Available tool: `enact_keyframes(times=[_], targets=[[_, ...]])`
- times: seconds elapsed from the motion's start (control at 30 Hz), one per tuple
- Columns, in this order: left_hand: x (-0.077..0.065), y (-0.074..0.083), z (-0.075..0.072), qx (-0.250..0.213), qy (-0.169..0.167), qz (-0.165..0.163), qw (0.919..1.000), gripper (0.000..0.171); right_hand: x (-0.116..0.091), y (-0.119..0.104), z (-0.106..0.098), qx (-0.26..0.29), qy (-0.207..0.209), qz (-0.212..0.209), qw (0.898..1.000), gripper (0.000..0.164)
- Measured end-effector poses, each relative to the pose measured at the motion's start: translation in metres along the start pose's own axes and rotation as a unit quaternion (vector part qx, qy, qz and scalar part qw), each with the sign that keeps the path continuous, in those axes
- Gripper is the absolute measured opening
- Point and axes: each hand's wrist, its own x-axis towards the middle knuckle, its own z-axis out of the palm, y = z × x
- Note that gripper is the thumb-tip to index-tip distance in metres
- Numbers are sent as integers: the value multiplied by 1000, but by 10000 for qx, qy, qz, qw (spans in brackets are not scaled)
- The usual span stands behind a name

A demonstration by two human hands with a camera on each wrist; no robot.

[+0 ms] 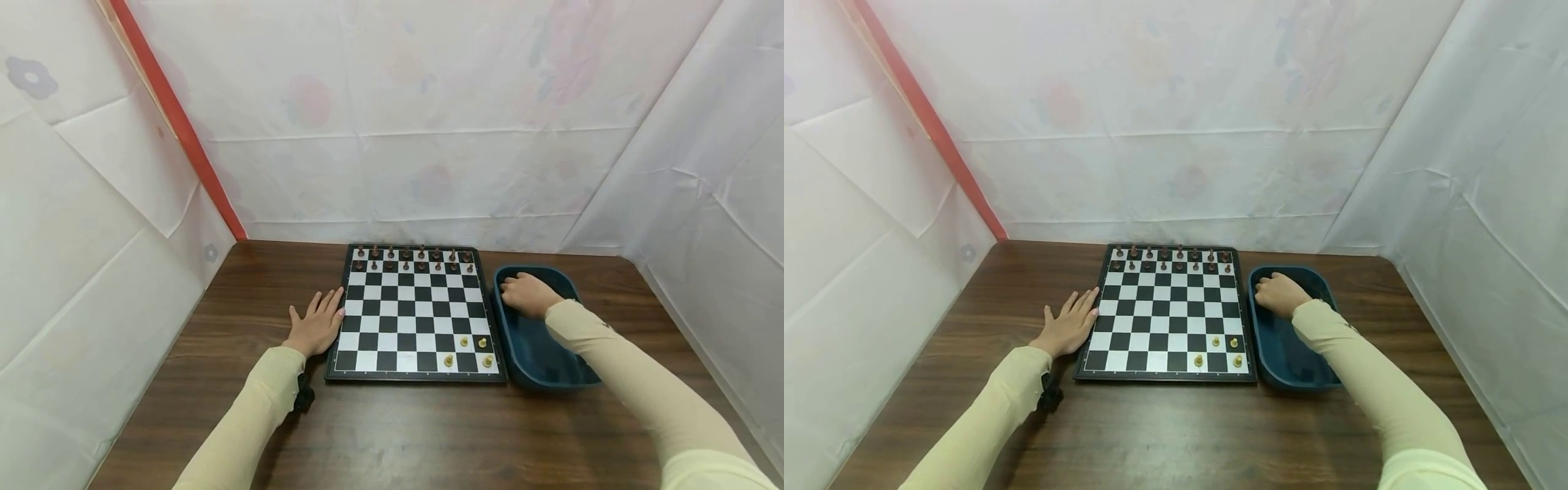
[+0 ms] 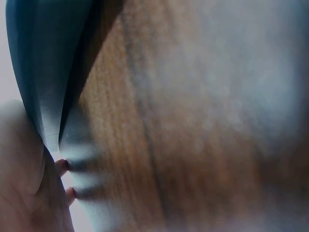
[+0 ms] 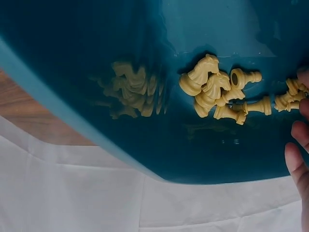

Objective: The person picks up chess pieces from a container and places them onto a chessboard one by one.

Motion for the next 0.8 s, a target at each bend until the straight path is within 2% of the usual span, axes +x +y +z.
enact_keyframes(times=[0.2,0.33,0.5,0.63,0.8], targets=[[-2,2,-2,15,37,43,10000,57,-4,0,5,-24,-91,159,9998,15],[-3,2,-3,-3,88,65,9999,57,-7,1,6,60,112,261,9996,15],[-3,2,-4,-6,122,50,9999,56,-11,2,2,245,333,369,9985,14],[-3,2,-3,-30,116,35,9999,56,-15,3,0,392,361,453,9975,8],[-1,1,-2,-40,71,30,10000,57,-20,3,-9,617,407,548,9958,9]])
